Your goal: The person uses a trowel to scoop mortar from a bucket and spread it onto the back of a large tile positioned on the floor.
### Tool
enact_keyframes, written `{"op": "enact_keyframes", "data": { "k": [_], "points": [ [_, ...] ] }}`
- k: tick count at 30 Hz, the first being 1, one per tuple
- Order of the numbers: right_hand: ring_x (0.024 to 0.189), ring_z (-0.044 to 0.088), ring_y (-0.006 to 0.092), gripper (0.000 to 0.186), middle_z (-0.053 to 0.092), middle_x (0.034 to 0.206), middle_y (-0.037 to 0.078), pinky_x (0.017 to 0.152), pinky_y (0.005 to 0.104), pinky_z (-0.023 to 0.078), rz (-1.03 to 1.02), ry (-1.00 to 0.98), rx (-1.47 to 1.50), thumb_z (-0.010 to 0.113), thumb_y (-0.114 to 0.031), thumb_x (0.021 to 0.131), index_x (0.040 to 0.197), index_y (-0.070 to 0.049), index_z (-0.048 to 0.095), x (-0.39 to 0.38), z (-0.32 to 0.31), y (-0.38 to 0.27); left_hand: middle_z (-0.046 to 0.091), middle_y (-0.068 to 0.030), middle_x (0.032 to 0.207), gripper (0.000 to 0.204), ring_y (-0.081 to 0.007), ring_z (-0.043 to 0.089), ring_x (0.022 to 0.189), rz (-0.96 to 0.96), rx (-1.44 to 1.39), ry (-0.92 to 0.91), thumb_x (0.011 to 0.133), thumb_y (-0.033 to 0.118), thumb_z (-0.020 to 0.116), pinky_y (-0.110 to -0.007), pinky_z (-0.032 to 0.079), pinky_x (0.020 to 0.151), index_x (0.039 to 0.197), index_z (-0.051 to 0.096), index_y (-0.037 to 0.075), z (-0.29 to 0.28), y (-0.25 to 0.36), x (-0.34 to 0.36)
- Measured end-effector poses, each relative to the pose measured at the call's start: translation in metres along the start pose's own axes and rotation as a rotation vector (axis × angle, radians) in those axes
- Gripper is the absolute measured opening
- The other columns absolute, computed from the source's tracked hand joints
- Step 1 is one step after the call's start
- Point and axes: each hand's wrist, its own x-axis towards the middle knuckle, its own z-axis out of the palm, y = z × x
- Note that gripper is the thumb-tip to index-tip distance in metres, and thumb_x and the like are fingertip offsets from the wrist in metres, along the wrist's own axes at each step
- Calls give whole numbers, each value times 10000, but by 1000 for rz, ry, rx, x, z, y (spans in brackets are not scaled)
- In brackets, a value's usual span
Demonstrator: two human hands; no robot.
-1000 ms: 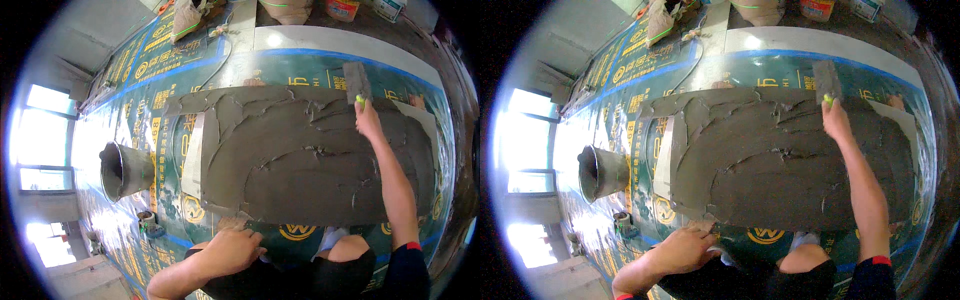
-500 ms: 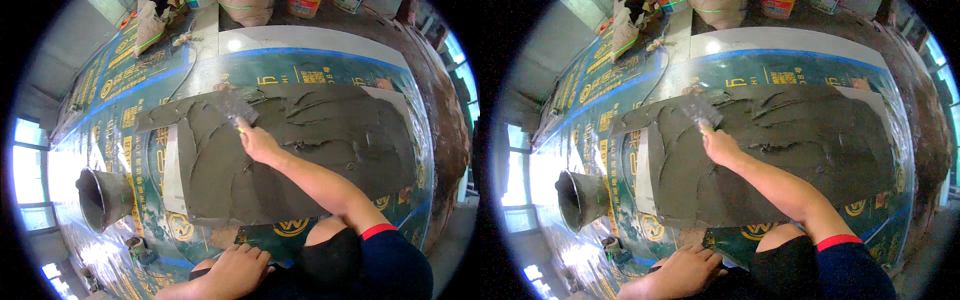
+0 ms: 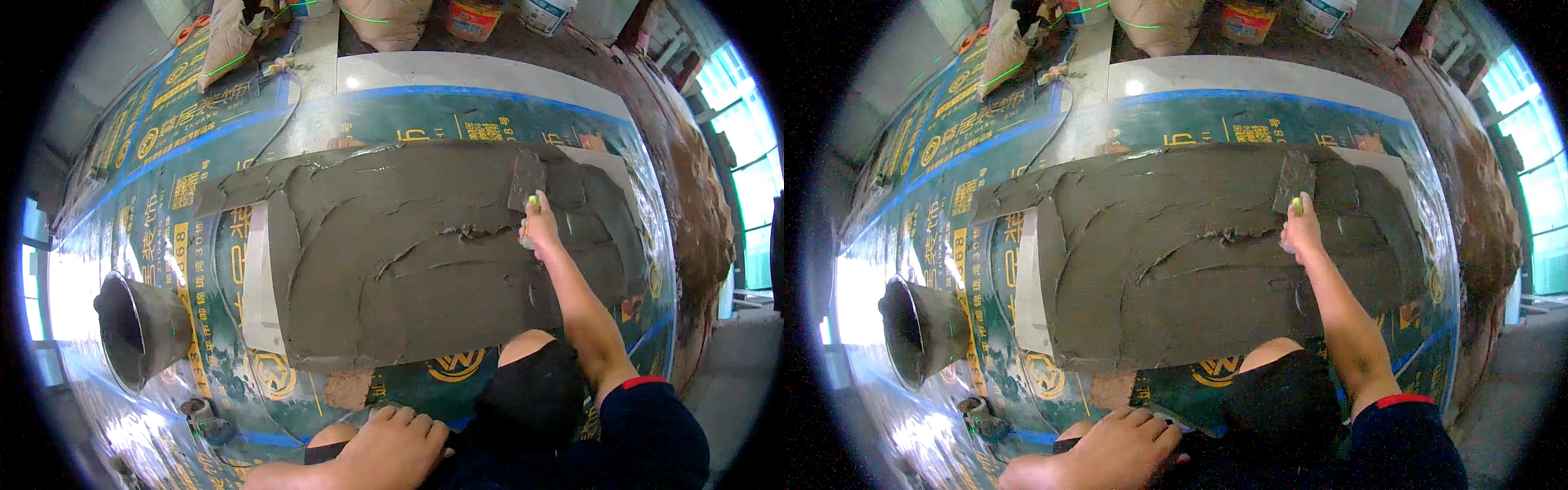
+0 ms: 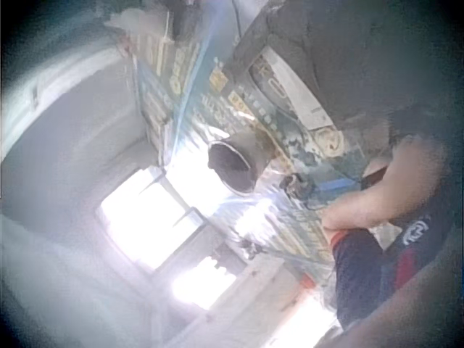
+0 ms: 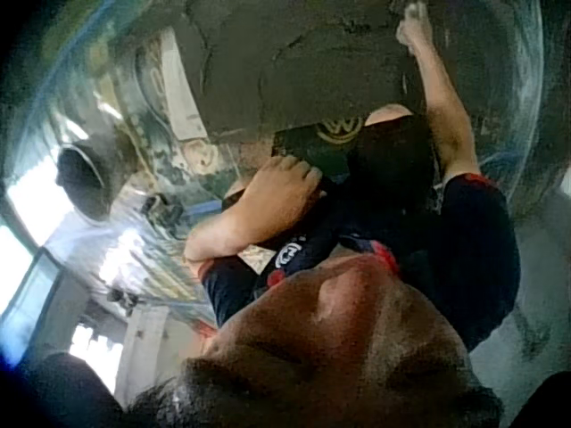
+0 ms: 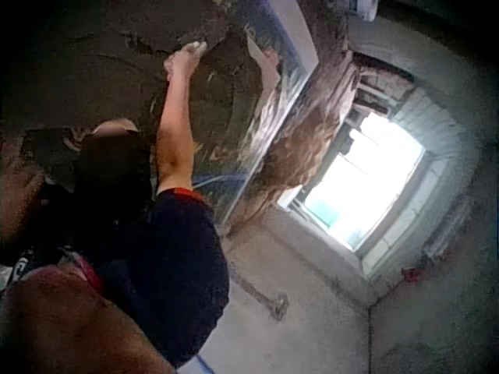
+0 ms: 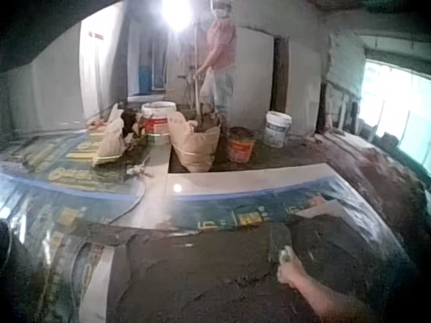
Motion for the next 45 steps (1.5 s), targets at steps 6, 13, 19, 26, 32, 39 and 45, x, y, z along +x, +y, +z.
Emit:
{"op": "enact_keyframes", "data": {
  "k": [6,13,19,26,32,39,45],
  "points": [
    [565,499,121,478,489,755,23,467,305,463,43,-631,0,493,-266,1039,1486,-296,326,-122,68,27,626,-140,898,247,-314,601,917,16,8,-34,898,285,612,-429,470,816,937,601,41,-3,5,4],
    [869,603,501,511,644,928,290,778,551,476,-524,-509,-833,453,-269,1017,1505,-208,316,-103,-11,47,630,-147,923,255,-339,604,933,-69,-19,-78,890,266,637,-447,473,831,974,608,26,-15,2,26],
    [906,633,500,478,666,975,294,799,574,487,-452,96,-886,456,-310,1016,1478,-232,363,30,-153,53,622,-154,911,239,-347,599,934,-137,-64,-100,886,256,643,-458,471,833,964,601,34,-19,8,54],
    [549,486,147,456,478,753,27,485,324,461,143,-46,144,476,-301,1039,1475,-321,345,49,-195,49,635,-186,939,269,-384,595,952,-164,-19,-238,896,275,631,-479,473,838,996,618,25,-19,4,86],
    [794,648,355,483,651,951,167,647,469,529,-460,-446,-539,455,-325,1029,1490,-229,348,-91,-186,114,654,-235,945,315,-428,620,937,-260,-28,-422,919,321,605,-512,486,797,1040,636,32,-21,-17,142],
    [829,668,418,471,678,939,226,711,519,535,-497,-88,-936,511,-328,993,1448,-235,436,29,-275,96,651,-275,910,274,-471,623,881,-391,-35,-383,902,231,587,-558,473,736,1100,622,44,-23,-26,176],
    [766,670,441,439,668,856,244,673,545,524,-566,395,-914,473,-324,1019,1444,-260,380,176,-393,93,658,-258,919,250,-464,631,860,-385,-7,-357,914,202,548,-560,479,720,1106,620,59,-8,-48,183]
  ]
}}
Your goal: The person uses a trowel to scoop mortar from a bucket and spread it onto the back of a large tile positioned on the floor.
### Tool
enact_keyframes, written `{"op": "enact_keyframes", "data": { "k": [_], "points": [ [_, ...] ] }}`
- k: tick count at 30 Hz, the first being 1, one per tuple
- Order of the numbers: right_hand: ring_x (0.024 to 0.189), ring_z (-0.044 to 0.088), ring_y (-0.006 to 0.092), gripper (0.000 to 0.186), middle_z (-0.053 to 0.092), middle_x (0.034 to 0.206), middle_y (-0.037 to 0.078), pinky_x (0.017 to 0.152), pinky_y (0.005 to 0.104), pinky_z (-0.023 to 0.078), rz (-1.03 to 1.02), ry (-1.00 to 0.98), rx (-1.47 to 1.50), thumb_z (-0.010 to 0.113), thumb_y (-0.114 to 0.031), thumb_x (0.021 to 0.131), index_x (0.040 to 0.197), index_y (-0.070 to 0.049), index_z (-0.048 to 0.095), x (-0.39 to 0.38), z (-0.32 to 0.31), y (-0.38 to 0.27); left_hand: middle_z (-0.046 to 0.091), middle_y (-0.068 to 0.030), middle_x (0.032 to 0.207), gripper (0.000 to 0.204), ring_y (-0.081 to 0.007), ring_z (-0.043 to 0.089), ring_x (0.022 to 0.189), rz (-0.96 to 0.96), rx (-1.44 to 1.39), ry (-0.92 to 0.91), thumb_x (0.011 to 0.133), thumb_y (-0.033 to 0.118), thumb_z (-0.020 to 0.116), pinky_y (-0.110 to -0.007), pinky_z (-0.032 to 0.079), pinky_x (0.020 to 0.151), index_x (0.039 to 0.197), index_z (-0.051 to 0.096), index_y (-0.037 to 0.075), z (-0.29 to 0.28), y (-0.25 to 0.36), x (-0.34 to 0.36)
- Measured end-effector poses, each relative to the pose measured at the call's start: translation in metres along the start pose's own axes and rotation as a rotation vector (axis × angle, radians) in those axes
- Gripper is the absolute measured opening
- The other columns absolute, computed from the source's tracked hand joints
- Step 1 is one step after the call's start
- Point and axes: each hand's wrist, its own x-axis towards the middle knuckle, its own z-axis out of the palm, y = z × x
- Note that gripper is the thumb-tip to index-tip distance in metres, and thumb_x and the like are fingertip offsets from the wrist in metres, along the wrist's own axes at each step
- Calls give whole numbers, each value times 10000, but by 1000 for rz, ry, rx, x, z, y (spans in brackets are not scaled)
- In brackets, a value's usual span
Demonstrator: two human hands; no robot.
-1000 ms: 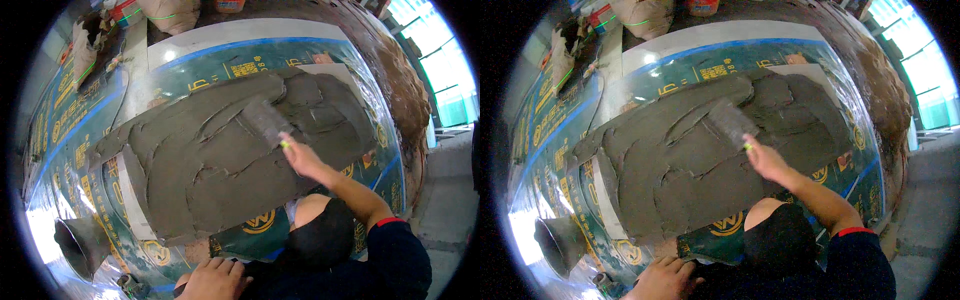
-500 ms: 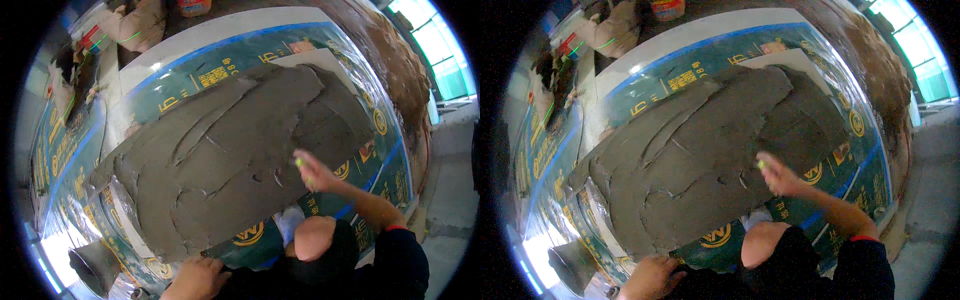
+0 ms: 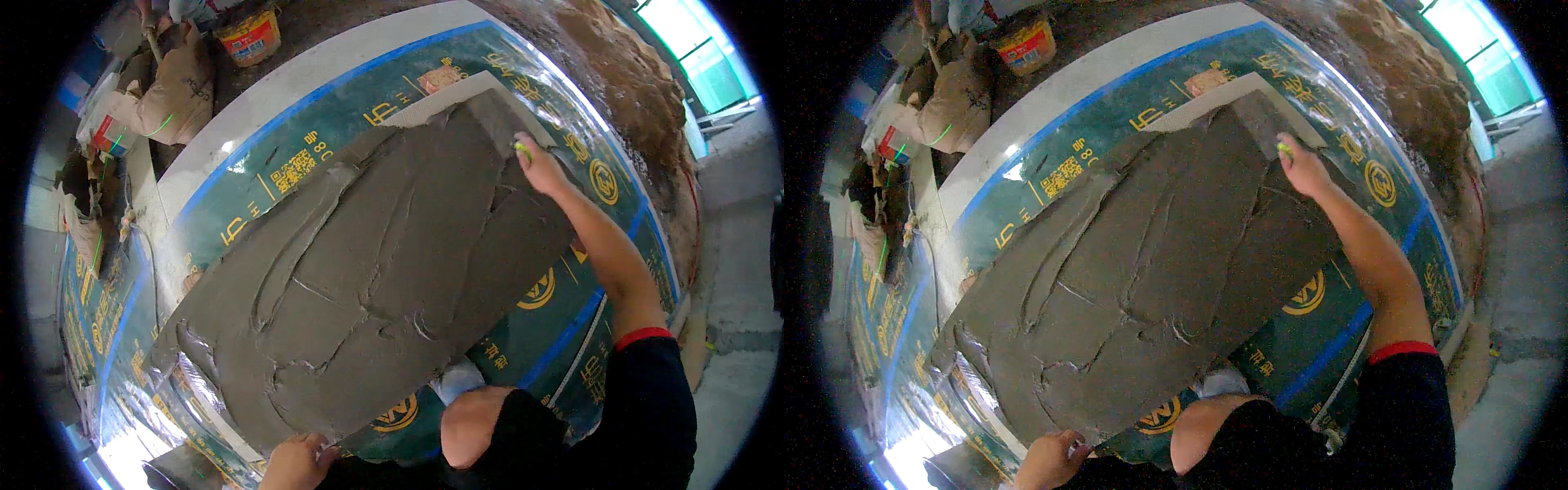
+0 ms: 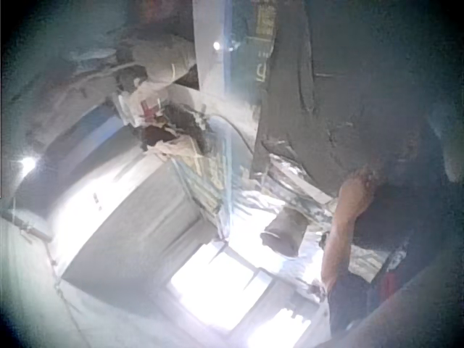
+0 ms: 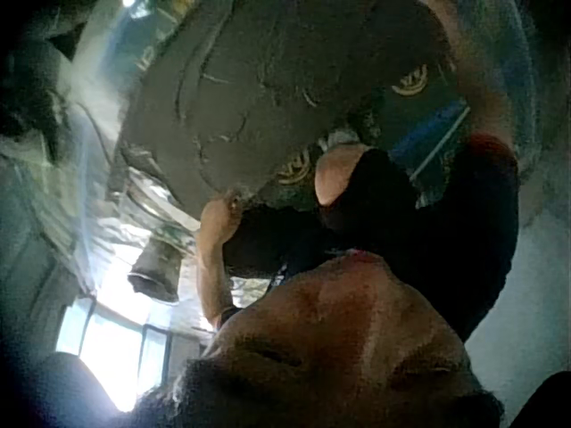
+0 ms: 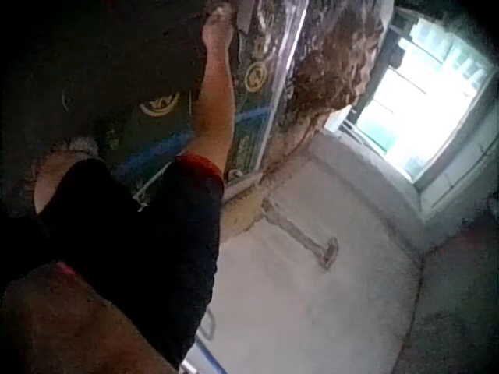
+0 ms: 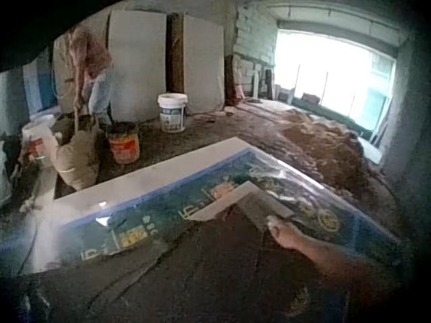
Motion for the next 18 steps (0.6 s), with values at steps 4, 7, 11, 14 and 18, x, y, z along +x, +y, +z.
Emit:
{"op": "enact_keyframes", "data": {
  "k": [4,7,11,14,18],
  "points": [
    [530,564,192,422,527,647,86,489,402,492,600,-213,409,460,-341,1042,1450,-269,378,19,-14,-28,660,-247,893,236,-465,627,846,-95,-37,46,917,198,544,-559,480,716,1098,619,66,-1,3,-18],
    [476,480,139,395,489,693,32,442,329,422,836,-197,923,488,-311,1035,1417,-233,424,-27,-13,-57,659,-254,878,219,-474,620,846,70,41,126,921,207,544,-555,482,721,1076,623,74,14,-11,-18],
    [633,589,187,431,606,819,77,584,379,514,610,-555,1063,500,-308,1033,1441,-207,403,-147,-27,-136,664,-260,883,205,-481,616,854,-73,9,-76,926,216,550,-550,484,725,1035,632,63,1,6,-11],
    [987,661,327,448,650,1156,162,874,455,521,169,-635,562,516,-288,1015,1442,-183,428,-193,-48,-145,668,-263,879,235,-476,628,849,-117,79,-95,944,252,556,-548,487,722,1039,641,55,6,-3,2],
    [1176,586,398,463,584,1339,187,988,455,482,-103,-427,274,530,-281,992,1428,-139,467,-176,-42,-64,671,-271,873,293,-465,646,840,-94,71,-13,962,310,573,-537,495,722,1055,649,43,3,1,2]
  ]
}}
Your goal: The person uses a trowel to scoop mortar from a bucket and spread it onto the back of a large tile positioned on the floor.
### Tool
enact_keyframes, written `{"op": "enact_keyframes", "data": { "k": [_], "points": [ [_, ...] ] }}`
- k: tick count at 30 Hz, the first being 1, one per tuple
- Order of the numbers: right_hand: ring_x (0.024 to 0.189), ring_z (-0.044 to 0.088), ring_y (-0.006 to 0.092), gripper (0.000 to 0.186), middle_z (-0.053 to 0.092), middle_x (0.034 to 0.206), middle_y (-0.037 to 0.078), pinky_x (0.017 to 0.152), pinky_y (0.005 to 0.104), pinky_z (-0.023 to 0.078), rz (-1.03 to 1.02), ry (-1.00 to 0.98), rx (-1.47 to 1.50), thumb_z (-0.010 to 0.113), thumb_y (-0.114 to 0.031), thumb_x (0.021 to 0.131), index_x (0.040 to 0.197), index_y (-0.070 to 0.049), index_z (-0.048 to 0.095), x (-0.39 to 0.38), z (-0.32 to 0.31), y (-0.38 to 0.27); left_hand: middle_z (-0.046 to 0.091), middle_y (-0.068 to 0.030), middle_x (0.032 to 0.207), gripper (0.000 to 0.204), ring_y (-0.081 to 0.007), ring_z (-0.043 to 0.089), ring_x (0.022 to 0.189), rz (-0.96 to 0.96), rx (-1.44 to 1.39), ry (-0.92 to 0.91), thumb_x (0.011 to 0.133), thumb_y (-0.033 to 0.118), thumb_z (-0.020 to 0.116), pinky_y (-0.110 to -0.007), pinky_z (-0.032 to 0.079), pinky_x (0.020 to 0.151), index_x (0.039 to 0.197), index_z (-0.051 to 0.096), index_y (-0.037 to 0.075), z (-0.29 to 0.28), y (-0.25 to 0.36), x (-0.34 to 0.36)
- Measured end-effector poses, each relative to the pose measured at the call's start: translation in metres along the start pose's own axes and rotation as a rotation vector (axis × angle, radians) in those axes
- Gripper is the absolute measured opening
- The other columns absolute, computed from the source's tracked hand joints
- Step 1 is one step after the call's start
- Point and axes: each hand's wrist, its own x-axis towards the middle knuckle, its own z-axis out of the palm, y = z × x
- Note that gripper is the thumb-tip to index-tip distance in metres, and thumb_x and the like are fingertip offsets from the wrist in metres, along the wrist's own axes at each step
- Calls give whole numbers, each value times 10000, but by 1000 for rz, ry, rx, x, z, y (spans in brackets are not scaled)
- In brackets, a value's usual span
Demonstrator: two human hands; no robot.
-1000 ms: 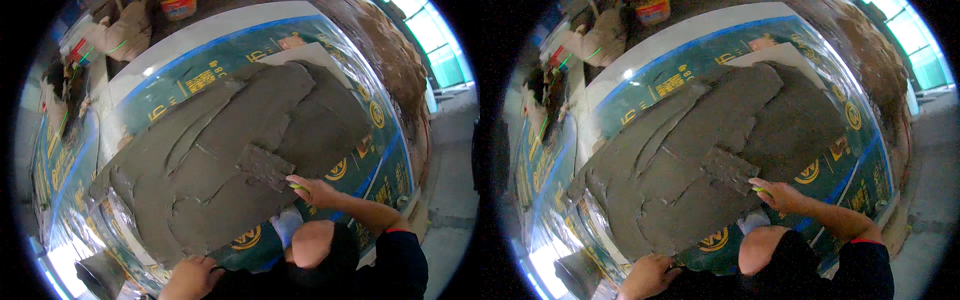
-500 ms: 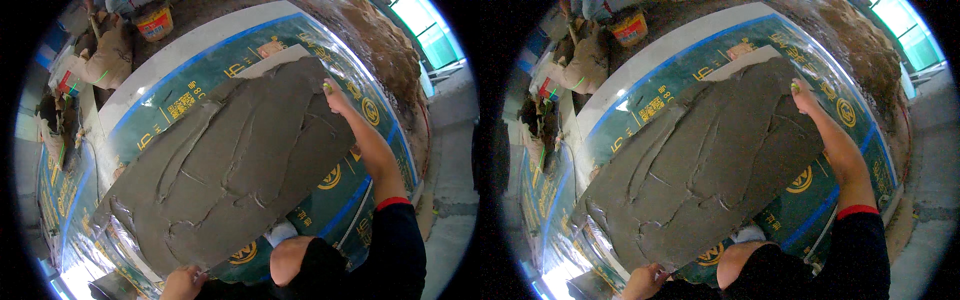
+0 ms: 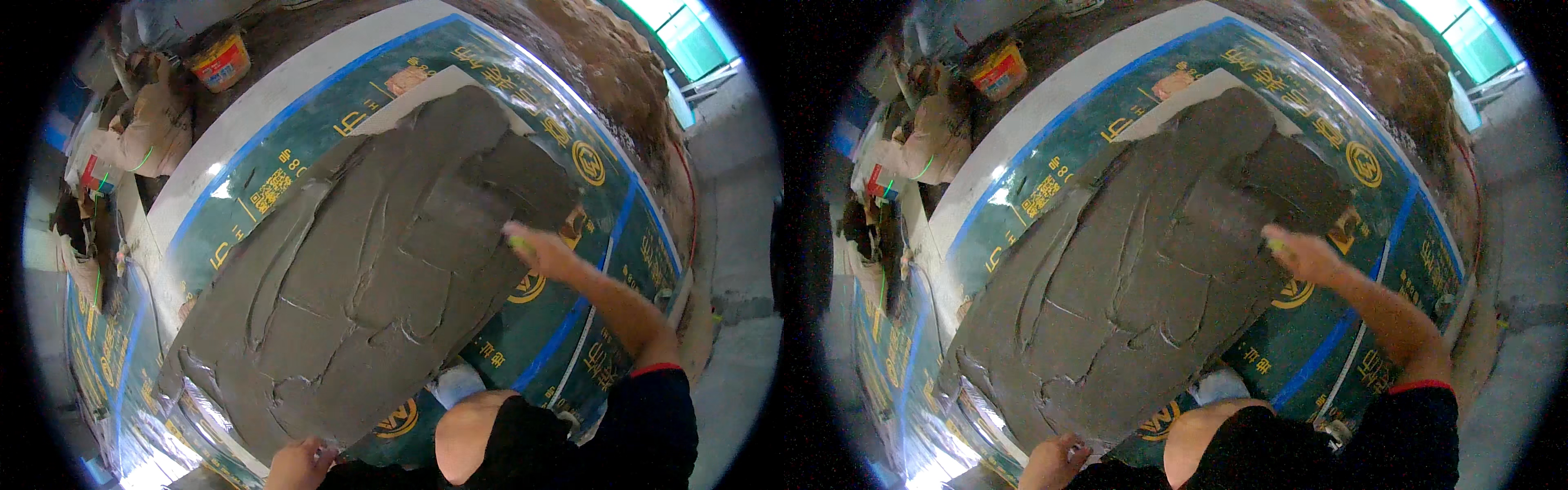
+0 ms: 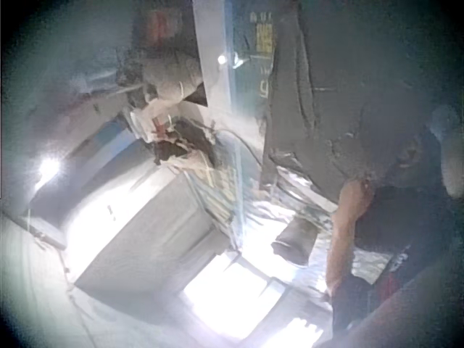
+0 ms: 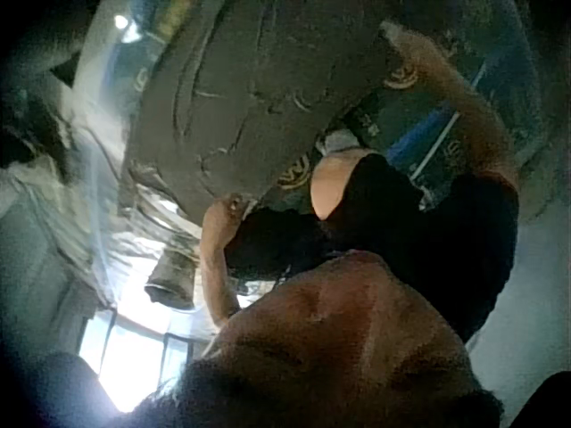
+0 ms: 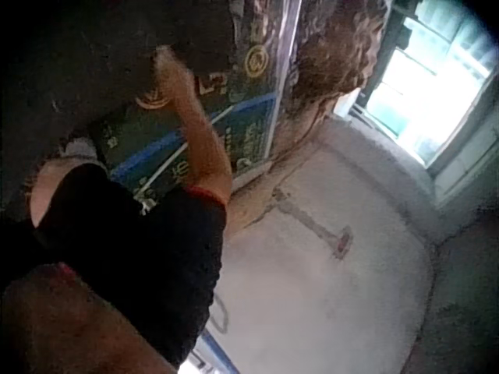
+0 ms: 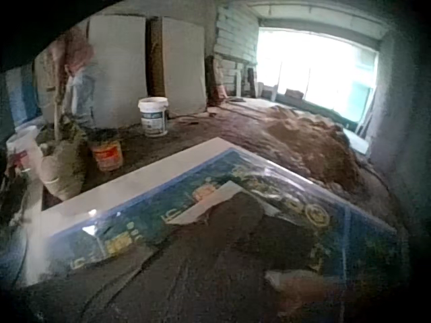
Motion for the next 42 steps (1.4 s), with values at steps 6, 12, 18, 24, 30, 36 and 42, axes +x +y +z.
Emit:
{"op": "enact_keyframes", "data": {
  "k": [6,12,18,24,30,36,42],
  "points": [
    [662,645,362,437,663,813,187,592,437,500,276,477,-339,548,-295,1000,1421,-221,461,89,-92,105,681,-266,885,316,-459,653,843,16,0,32,961,324,588,-534,499,717,1070,643,33,-1,5,-9],
    [491,454,125,429,482,654,18,469,301,410,552,343,686,528,-348,1010,1410,-204,467,193,-98,29,687,-251,889,329,-466,649,849,-171,37,-44,965,339,583,-531,497,710,1086,643,39,-5,9,-13],
    [499,483,137,385,511,672,40,460,320,423,591,320,706,496,-309,998,1312,-88,485,231,-99,62,685,-264,906,343,-466,650,881,-237,2,-50,966,351,575,-526,503,742,1121,656,56,-2,0,2],
    [491,492,152,277,523,690,69,437,325,416,737,509,821,474,-320,1005,1137,-78,507,156,-91,125,685,-272,938,344,-458,655,906,-194,-38,-76,956,337,586,-517,507,764,1126,665,49,-10,7,-2],
    [583,558,192,516,570,769,71,512,337,455,960,739,310,481,-343,998,1456,-116,408,4,-87,222,691,-267,930,331,-451,663,899,-139,-82,-15,940,316,607,-520,507,772,1111,669,39,-11,17,2],
    [615,571,169,530,606,880,59,513,328,460,863,825,496,471,-364,1015,1503,-180,375,-46,-41,132,692,-257,926,312,-458,663,887,-54,14,-67,935,303,616,-523,515,747,1094,678,42,-17,16,-16],
    [558,498,122,459,543,809,45,483,276,422,739,671,1313,497,-406,1025,1462,-312,389,52,-32,58,693,-242,917,276,-463,659,870,-33,24,29,932,293,625,-525,504,717,1075,696,68,4,-8,-12]
  ]
}}
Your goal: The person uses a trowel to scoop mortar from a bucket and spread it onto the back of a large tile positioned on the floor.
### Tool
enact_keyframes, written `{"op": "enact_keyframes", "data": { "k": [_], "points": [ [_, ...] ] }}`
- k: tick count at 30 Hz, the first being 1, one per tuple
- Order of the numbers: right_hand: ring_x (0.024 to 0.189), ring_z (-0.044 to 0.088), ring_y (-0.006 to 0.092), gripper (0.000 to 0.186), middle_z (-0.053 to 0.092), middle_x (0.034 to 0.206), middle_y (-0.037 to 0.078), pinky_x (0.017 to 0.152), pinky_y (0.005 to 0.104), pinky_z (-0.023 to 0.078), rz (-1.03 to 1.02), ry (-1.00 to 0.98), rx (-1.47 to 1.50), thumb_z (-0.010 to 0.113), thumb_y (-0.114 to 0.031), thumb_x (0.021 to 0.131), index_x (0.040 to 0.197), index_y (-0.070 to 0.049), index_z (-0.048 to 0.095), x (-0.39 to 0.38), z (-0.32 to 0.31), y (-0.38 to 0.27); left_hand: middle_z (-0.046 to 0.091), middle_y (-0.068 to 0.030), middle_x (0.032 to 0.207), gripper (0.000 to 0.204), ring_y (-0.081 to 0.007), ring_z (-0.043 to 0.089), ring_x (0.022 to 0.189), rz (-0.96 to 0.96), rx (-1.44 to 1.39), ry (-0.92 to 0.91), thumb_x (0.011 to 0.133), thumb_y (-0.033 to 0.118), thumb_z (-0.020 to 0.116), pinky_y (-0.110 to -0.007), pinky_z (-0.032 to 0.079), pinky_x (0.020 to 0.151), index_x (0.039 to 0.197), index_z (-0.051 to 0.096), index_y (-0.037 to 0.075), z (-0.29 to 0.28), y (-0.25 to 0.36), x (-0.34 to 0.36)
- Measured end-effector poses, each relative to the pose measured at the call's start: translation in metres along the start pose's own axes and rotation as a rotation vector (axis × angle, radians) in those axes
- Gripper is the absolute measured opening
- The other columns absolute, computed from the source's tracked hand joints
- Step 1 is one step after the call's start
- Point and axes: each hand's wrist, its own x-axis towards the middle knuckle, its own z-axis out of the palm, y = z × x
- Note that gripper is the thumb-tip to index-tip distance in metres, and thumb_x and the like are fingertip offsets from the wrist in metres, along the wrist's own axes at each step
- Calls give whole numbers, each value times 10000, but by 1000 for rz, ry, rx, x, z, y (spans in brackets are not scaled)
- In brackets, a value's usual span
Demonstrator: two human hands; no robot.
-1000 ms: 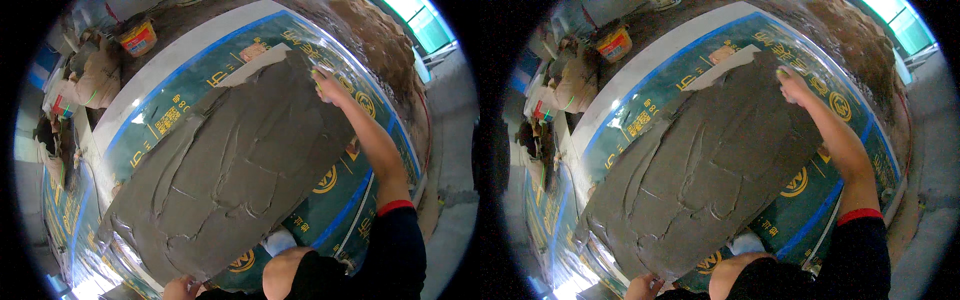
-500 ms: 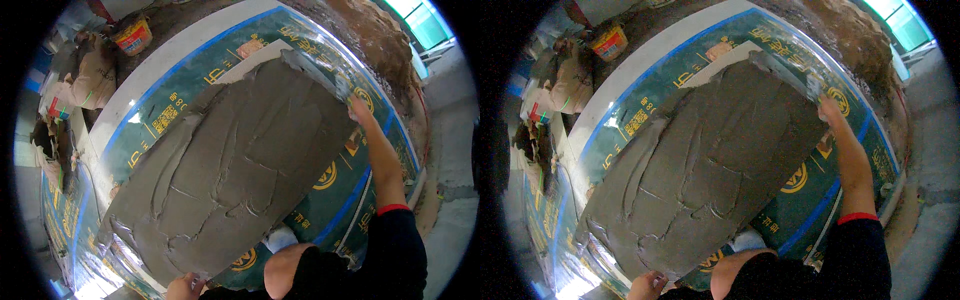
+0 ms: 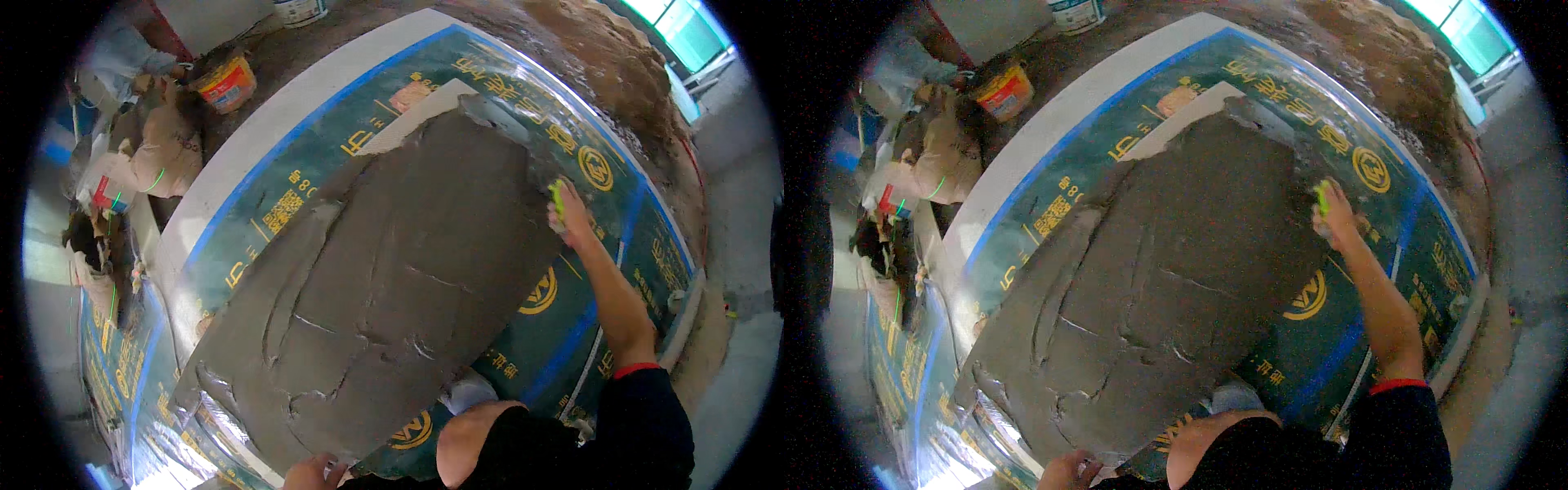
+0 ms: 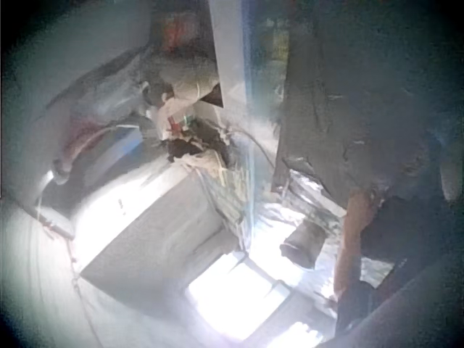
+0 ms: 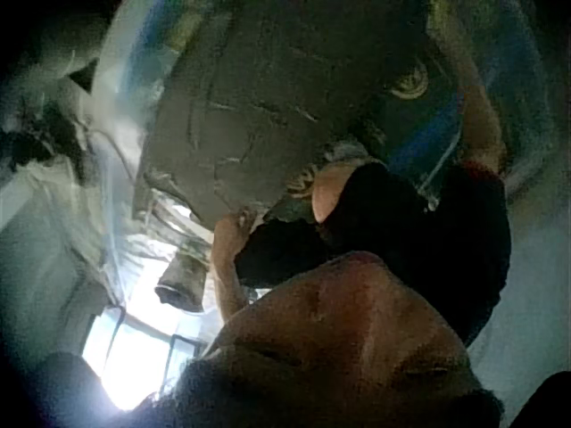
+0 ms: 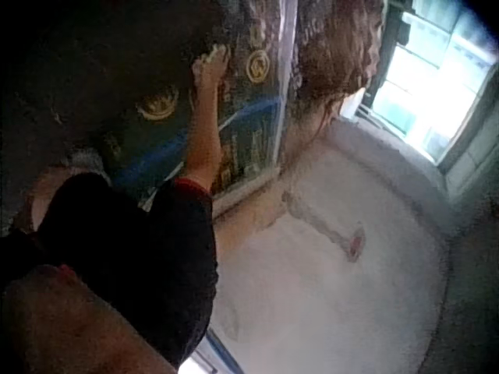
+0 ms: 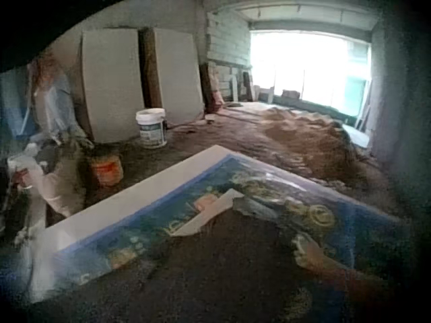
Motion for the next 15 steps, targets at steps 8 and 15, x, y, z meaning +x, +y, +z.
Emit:
{"op": "enact_keyframes", "data": {
  "k": [8,15],
  "points": [
    [530,480,121,335,520,779,57,461,278,415,7,-335,-144,504,-389,1024,1348,-320,458,66,136,-23,669,-249,986,289,-454,618,983,-116,4,-29,946,316,622,-527,477,815,1035,681,46,-14,28,-13],
    [531,471,126,410,498,751,29,465,307,427,48,-638,-320,506,-415,1024,1397,-261,430,-27,203,24,676,-214,981,341,-423,627,971,-91,-26,1,943,386,611,-495,501,816,1047,663,66,-4,16,5]
  ]
}}
